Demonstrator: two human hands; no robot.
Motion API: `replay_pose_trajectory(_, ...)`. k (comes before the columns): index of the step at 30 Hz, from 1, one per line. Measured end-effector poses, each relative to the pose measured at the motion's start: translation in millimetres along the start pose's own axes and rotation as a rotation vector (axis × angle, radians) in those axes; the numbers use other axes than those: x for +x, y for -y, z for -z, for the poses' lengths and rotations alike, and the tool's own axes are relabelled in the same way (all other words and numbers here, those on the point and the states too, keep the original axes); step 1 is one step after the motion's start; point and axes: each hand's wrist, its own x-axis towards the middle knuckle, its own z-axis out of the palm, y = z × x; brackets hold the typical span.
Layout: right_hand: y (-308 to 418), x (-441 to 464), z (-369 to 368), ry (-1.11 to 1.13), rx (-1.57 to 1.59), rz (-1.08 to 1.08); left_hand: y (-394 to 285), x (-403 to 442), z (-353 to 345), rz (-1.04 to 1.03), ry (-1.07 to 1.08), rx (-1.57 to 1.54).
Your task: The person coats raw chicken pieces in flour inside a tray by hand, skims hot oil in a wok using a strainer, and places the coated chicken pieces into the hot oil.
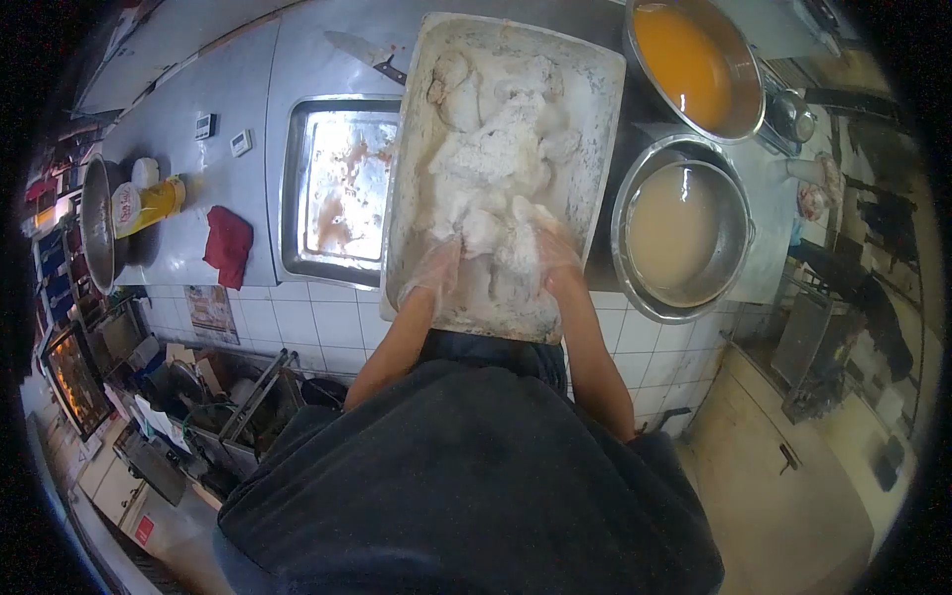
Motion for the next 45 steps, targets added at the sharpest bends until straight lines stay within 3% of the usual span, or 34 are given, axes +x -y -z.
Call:
replay_pose_trajectory(2,1.2,-24.0,-1.0,-0.041,-0.051,0.011,42.2,20.5,-38.5,0.197,-0.016,-0.823)
replay_pose_trajectory(4,-5.7,-47.6,-8.2,-0.028,0.007,0.008,83.0,47.2,-55.5,-0.220,0.210,-1.236)
replay_pose_trajectory(6,-11.4,-47.4,-8.8,-0.027,0.128,-0.043,65.7,35.8,-46.4,-0.249,0.217,-1.383)
replay_pose_trajectory(7,-14.5,-46.0,-7.7,-0.027,0.188,-0.068,12.6,5.2,-22.1,-0.059,0.113,-1.329)
replay_pose_trajectory(8,-31.9,-32.8,4.3,-0.127,0.002,0.054,-18.5,-13.6,-7.2,0.126,0.009,-1.266)
replay_pose_trajectory(10,-73.6,4.8,33.1,-0.316,-0.367,0.303,25.0,-6.3,-21.0,0.037,0.012,-1.109)
replay_pose_trajectory(13,-61.8,10.2,10.1,-0.508,-0.786,0.157,28.3,-5.4,-25.5,0.042,0.066,-1.052)
replay_pose_trajectory(17,-86.5,55.4,6.5,-0.392,-0.123,0.053,-6.8,-2.6,-14.6,0.136,0.140,-1.099)
replay_pose_trajectory(19,-98.0,65.4,7.6,-0.331,0.206,-0.005,19.0,15.1,-15.4,-0.283,0.175,-0.375)
replay_pose_trajectory(21,-69.4,50.8,2.8,-0.184,0.240,-0.015,35.0,28.6,-24.6,-0.396,0.177,-0.252)
replay_pose_trajectory(23,-66.5,47.0,4.8,-0.153,0.257,0.015,39.0,29.5,-46.0,-0.205,0.172,-0.745)
replay_pose_trajectory(26,-87.4,46.5,15.9,-0.210,0.219,0.063,-23.1,-33.1,4.6,-0.378,-0.006,0.787)
replay_pose_trajectory(29,-85.4,17.6,21.0,-0.171,0.067,0.041,-30.4,-41.1,21.4,-0.094,0.260,0.662)
replay_pose_trajectory(32,-103.8,31.5,54.3,-0.166,-0.055,0.090,-30.7,-47.6,31.1,0.311,0.248,0.384)
replay_pose_trajectory(35,-97.0,17.1,43.9,-0.157,0.177,0.050,33.6,-43.7,5.7,-0.490,-0.464,0.508)
replay_pose_trajectory(37,-55.5,-17.9,1.7,-0.077,0.256,-0.185,93.3,-31.6,-27.2,-0.334,-0.450,0.621)
replay_pose_trajectory(38,-58.5,-12.1,3.4,-0.124,0.191,-0.114,107.5,-26.7,-32.6,-0.258,-0.447,0.678)
replay_pose_trajectory(40,-65.5,3.8,15.9,-0.221,0.059,0.028,56.3,-32.8,-10.4,-0.067,-0.339,0.307)
replay_pose_trajectory(41,-60.9,12.6,18.3,-0.334,-0.251,0.107,35.0,-31.9,-2.7,0.024,-0.282,0.121)
replay_pose_trajectory(42,-51.7,26.8,19.6,-0.443,-0.564,0.190,36.6,-21.5,-5.7,-0.001,-0.316,0.259)
replay_pose_trajectory(44,-38.6,66.6,18.3,-0.634,-0.883,0.372,38.5,-2.5,-11.3,-0.056,-0.378,0.538)
replay_pose_trajectory(45,-37.8,95.7,19.6,-0.722,-0.885,0.471,26.4,-5.3,-10.7,-0.162,-0.508,0.263)
